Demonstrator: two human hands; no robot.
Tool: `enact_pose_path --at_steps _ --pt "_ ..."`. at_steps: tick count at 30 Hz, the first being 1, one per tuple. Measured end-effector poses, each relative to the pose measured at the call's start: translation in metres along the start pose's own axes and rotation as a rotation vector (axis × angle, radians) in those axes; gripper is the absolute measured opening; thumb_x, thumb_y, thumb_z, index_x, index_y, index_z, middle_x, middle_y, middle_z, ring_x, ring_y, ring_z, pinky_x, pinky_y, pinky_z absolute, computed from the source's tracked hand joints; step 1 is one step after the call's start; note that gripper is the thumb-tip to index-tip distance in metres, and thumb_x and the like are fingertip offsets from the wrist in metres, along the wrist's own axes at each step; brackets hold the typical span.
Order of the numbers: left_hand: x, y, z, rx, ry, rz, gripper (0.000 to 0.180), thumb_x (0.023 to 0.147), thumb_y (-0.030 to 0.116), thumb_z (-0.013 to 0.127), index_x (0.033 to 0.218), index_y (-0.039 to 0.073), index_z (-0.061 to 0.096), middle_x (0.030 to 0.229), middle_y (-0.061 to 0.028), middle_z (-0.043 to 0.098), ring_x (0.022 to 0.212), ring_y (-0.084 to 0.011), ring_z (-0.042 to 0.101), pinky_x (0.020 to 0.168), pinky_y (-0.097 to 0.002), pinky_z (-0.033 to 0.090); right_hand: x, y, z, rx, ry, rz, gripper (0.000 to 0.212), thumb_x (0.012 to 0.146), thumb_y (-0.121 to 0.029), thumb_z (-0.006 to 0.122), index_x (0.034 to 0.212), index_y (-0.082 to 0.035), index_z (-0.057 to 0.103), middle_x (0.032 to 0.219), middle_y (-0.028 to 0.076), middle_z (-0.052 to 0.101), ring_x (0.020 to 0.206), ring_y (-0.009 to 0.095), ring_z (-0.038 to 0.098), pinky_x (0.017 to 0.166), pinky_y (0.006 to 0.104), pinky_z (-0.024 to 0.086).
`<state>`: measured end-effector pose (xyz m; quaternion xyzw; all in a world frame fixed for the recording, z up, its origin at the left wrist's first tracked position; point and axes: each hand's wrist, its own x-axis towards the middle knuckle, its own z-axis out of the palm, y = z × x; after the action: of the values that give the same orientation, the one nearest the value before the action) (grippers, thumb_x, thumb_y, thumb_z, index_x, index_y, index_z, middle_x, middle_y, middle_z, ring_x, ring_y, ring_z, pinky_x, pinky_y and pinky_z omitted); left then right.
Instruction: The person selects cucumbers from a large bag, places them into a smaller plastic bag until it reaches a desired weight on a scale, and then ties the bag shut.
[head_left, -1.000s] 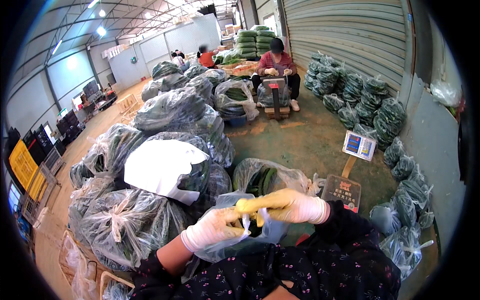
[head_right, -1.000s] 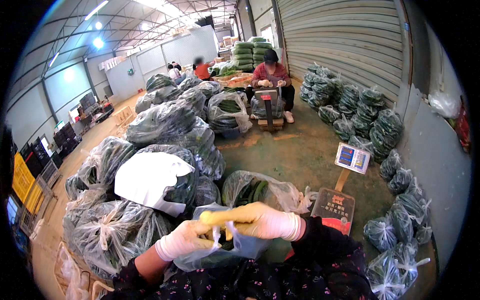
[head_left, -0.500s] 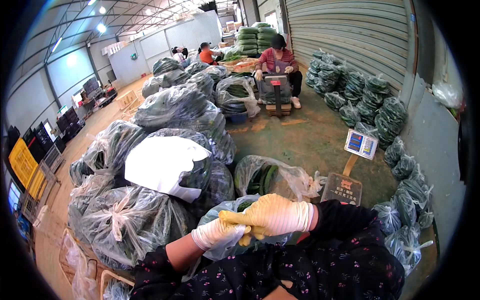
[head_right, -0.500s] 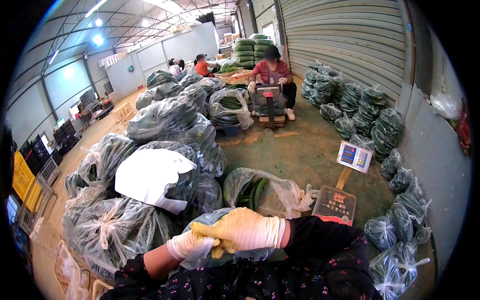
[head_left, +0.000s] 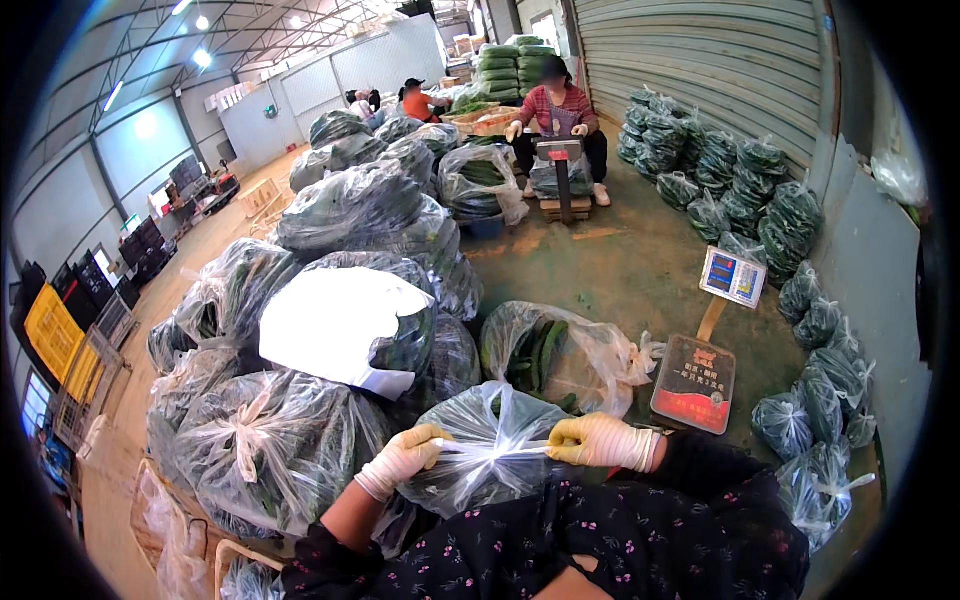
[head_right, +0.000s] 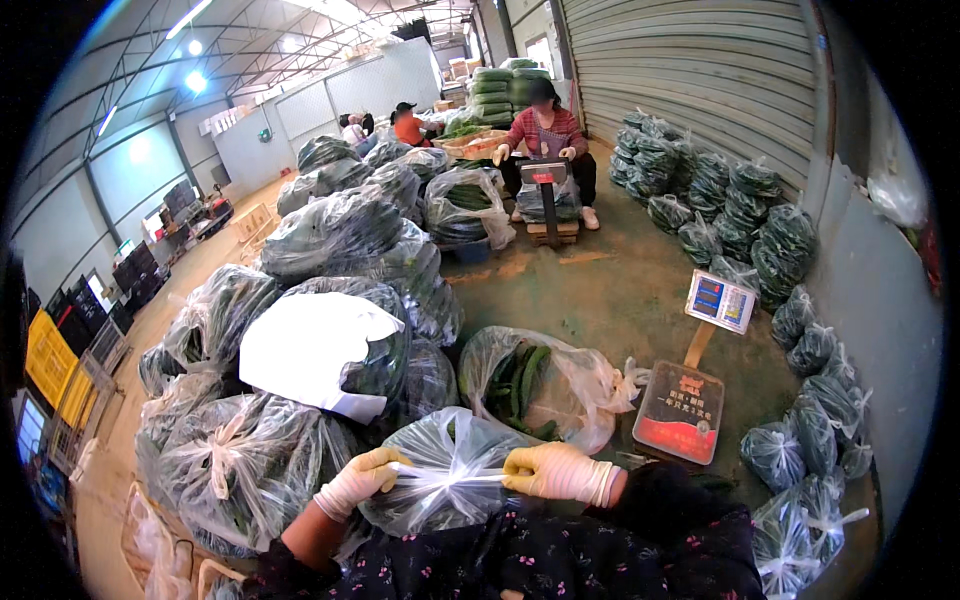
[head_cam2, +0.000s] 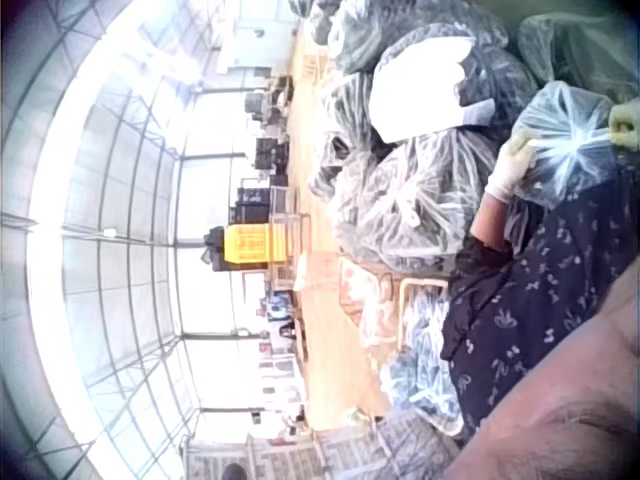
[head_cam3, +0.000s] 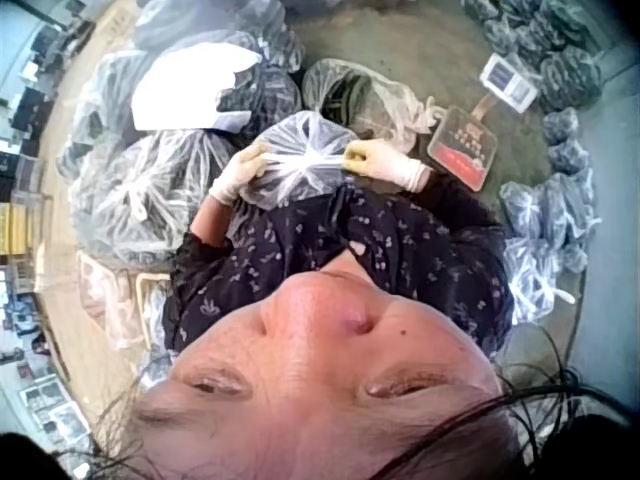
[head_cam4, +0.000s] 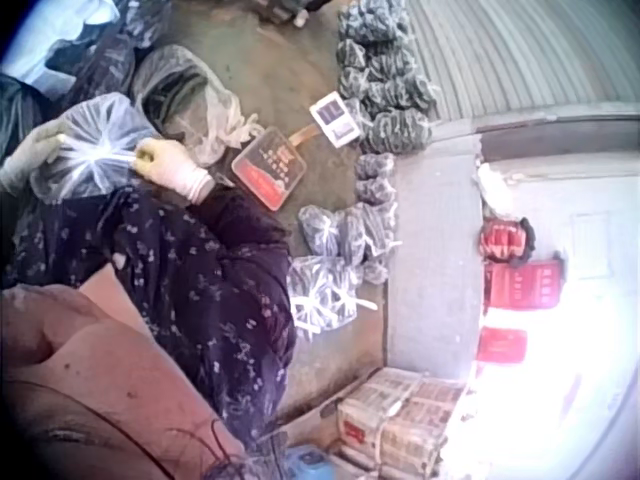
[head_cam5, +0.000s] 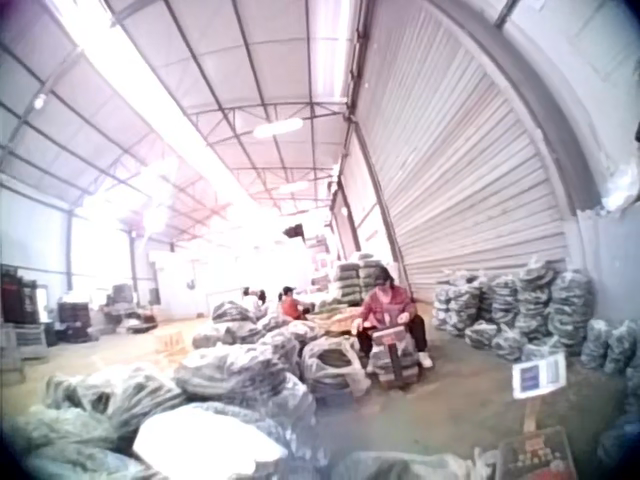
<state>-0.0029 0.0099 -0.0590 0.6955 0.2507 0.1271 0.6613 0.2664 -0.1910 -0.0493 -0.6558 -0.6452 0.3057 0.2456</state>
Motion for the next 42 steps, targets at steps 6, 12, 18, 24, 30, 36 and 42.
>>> enact_pose_path --at_steps 6,12,18,24,30,36,42 --pt "0.001 0.02 0.001 0.579 -0.155 0.122 0.021 0.079 0.022 0.068 0.078 0.001 0.064 0.064 -0.0008 0.055 0.063 -0.0095 0.053 0.06 -0.0243 0.042 -0.001 -0.019 -0.009 -0.158 0.013 -0.066 0.035 0.084 -0.042 0.056 0.099 -0.01 0.062 0.083 0.012 0.065 0.079 0.031 0.062 0.068 0.038 0.048" --pt "0.011 0.003 0.005 -0.084 0.18 -0.178 0.011 0.075 0.014 0.069 0.073 0.003 0.067 0.059 0.0017 0.053 0.055 -0.0064 0.046 0.053 -0.0199 0.034 0.001 0.011 0.007 -0.176 -0.06 0.028 0.037 0.085 -0.045 0.053 0.1 -0.013 0.062 0.084 0.012 0.065 0.081 0.033 0.061 0.071 0.0394 0.047" --pt "0.001 0.026 0.014 -0.123 0.223 -0.06 0.011 0.076 0.009 0.064 0.067 0.003 0.064 0.058 0.0014 0.052 0.054 -0.0059 0.046 0.053 -0.0196 0.034 -0.002 -0.009 -0.008 -0.173 -0.097 -0.021 0.035 0.086 -0.045 0.052 0.096 -0.012 0.062 0.084 0.013 0.064 0.08 0.032 0.061 0.07 0.0388 0.047" --pt "0.011 0.007 0.008 -0.163 0.235 -0.162 0.014 0.075 0.009 0.064 0.063 0.003 0.062 0.057 0.0012 0.053 0.053 -0.0069 0.046 0.054 -0.0202 0.034 0.002 0.008 -0.001 -0.126 -0.032 0.008 0.034 0.087 -0.043 0.051 0.091 -0.011 0.062 0.08 0.014 0.062 0.079 0.034 0.06 0.068 0.0414 0.046" --pt "0.002 0.04 0.012 -0.08 0.259 -0.065 0.024 0.082 0.012 0.056 0.06 0.004 0.058 0.056 -0.0013 0.052 0.053 -0.01 0.05 0.057 -0.023 0.041 0.015 0.008 -0.009 -0.191 0.147 -0.354 0.027 0.084 -0.033 0.057 0.082 -0.007 0.064 0.079 0.013 0.062 0.075 0.033 0.059 0.067 0.0418 0.046" --pt "-0.003 0.058 0.042 -0.321 0.114 0.089 0.02 0.087 0.009 0.054 0.071 -0.002 0.057 0.069 -0.0064 0.057 0.069 -0.0168 0.059 0.073 -0.0314 0.051 0.024 -0.012 0.0 1.23 -0.077 -0.116 0.037 0.09 -0.026 0.056 0.114 0.002 0.055 0.114 0.011 0.06 0.102 0.02 0.057 0.088 0.0324 0.044" --pt "-0.001 0.063 0.047 -0.774 -0.355 -0.148 0.049 0.085 0.011 0.052 0.125 -0.015 0.041 0.122 -0.0202 0.052 0.114 -0.028 0.052 0.098 -0.0368 0.042 0.05 -0.036 0.0 1.453 -0.472 -0.251 0.081 0.085 -0.042 0.058 0.143 -0.002 0.018 0.146 0.013 0.027 0.128 0.027 0.037 0.102 0.0399 0.036"
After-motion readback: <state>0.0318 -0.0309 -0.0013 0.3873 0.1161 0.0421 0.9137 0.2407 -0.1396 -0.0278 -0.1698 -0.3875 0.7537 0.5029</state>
